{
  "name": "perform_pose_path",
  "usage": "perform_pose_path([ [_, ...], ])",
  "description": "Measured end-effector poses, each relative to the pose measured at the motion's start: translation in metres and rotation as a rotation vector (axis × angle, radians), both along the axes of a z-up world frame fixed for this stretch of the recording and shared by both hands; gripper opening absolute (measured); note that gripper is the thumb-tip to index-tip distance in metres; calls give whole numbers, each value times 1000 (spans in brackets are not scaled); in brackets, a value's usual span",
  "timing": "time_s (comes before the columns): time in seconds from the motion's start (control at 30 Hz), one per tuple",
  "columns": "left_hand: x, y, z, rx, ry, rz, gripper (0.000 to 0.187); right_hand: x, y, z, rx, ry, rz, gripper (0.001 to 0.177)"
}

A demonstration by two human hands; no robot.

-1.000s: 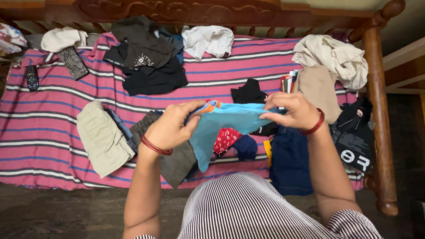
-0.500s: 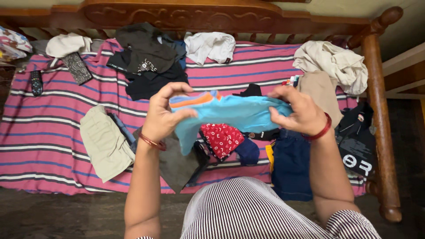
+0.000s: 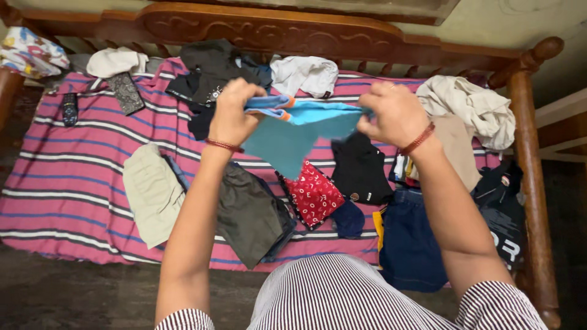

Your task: The person folds various clothing items on a bed, including shorts, pants, and shirts. They pick up each item, fold it neatly, and place it in a growing stack on the bed.

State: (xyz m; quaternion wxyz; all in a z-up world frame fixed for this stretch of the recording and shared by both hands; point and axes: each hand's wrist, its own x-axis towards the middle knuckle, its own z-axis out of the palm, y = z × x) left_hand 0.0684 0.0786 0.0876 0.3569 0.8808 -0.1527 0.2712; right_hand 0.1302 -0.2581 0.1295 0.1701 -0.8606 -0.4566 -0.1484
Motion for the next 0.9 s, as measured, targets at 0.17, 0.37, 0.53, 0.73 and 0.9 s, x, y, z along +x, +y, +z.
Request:
perform_pose_path([
  [0.17,-58,42,1,18,-107,50,29,-47,17,5,104,41,185,20],
  [0.37,-197,61,-126,-73,118,260,36,-124,53,-98,-157,61,544,19],
  [0.53,-305,23,-286,-488,468,494,42,-172,69,-193,-322,216,542,11],
  [0.73,-363,0,-383,-810,736,467,47,-199,96,-229,-488,337,396,18],
  [0.9,-358,0,-381,-1493,988,474,28,-219,147,-235,-143,95,575,17],
])
